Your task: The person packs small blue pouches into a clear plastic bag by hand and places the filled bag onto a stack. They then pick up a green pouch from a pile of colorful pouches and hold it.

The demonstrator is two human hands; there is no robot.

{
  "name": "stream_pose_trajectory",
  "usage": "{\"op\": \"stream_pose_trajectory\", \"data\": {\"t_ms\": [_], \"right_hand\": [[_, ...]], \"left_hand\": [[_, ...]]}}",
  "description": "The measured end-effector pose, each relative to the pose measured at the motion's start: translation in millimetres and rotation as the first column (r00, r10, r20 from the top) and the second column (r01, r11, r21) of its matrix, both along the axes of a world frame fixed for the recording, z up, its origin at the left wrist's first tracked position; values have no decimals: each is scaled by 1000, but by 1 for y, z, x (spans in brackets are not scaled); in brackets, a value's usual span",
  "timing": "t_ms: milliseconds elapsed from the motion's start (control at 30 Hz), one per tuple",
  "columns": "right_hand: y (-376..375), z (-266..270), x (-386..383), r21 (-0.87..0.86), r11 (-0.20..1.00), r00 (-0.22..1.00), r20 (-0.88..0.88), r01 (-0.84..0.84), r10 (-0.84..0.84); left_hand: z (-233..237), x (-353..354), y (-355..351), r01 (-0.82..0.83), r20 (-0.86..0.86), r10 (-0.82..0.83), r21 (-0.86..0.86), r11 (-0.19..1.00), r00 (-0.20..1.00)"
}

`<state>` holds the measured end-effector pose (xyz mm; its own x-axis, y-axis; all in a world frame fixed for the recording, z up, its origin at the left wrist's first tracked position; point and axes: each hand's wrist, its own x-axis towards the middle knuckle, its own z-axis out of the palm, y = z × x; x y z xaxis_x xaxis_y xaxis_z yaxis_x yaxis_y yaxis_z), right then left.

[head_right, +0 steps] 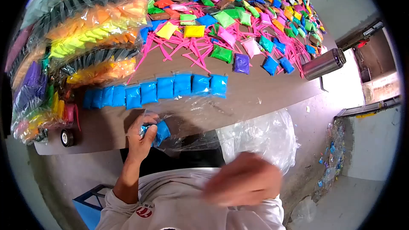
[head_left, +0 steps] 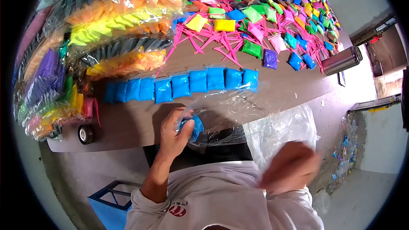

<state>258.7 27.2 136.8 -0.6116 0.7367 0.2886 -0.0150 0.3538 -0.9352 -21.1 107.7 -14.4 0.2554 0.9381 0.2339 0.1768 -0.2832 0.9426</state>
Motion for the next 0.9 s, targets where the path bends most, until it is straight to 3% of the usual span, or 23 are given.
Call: {"op": "stream_pose_trajectory", "data": {"t_ms": [33, 100, 167, 200, 233, 300, 367, 500, 600, 667, 700, 767, 833, 900], "right_hand": [[-5, 2, 26, 4, 981, 973, -126, 194, -192], [-7, 3, 56, -60, 835, 768, -363, 546, -528], [41, 10, 54, -58, 530, 517, -154, 846, -842], [63, -3, 66, -26, 515, 515, -21, 857, -857], [82, -28, 78, 7, 503, 499, 113, 864, -859], [108, -72, 88, 113, 624, 561, 336, 773, -757], [120, -81, 69, 275, 681, 467, 555, 678, -688], [122, -96, 51, 428, 696, 477, 516, 576, -712], [125, -101, 61, 398, 737, 450, 602, 547, -659], [126, -116, 82, 177, 841, 621, 600, 511, -504], [125, -111, 80, 175, 843, 622, 602, 509, -501], [124, -93, 76, -269, 770, 775, 476, 579, -416], [130, -92, 72, -295, 771, 793, 456, 564, -405], [140, -87, 59, -86, 888, 824, 423, 451, -377]], "left_hand": [[1, 0, 0, 1, 2, -1, 4, 1000, 1000], [4, -1, -1, -1, -30, 1, 4, 1000, 1000], [3, -2, -1, -5, -32, 6, 11, 1000, 999], [3, -1, -1, -11, -35, 11, 13, 1000, 999], [4, -1, -2, -10, -31, 11, 17, 1000, 999], [6, -1, -2, -20, -55, 21, 17, 1000, 998], [7, 0, -2, -25, -49, 26, 16, 1000, 998], [1, -2, -1, -20, -41, 22, 38, 999, 999], [2, -1, -2, -14, -17, 15, 15, 1000, 1000], [3, -1, -1, -9, -20, 9, 6, 1000, 1000], [3, -2, -1, -5, -23, 5, -2, 1000, 1000], [2, -1, -1, -9, -12, 9, 5, 1000, 1000], [2, -1, -1, -15, -4, 15, 12, 1000, 1000], [1, -2, 0, -3, -11, 4, 20, 1000, 1000]]}}
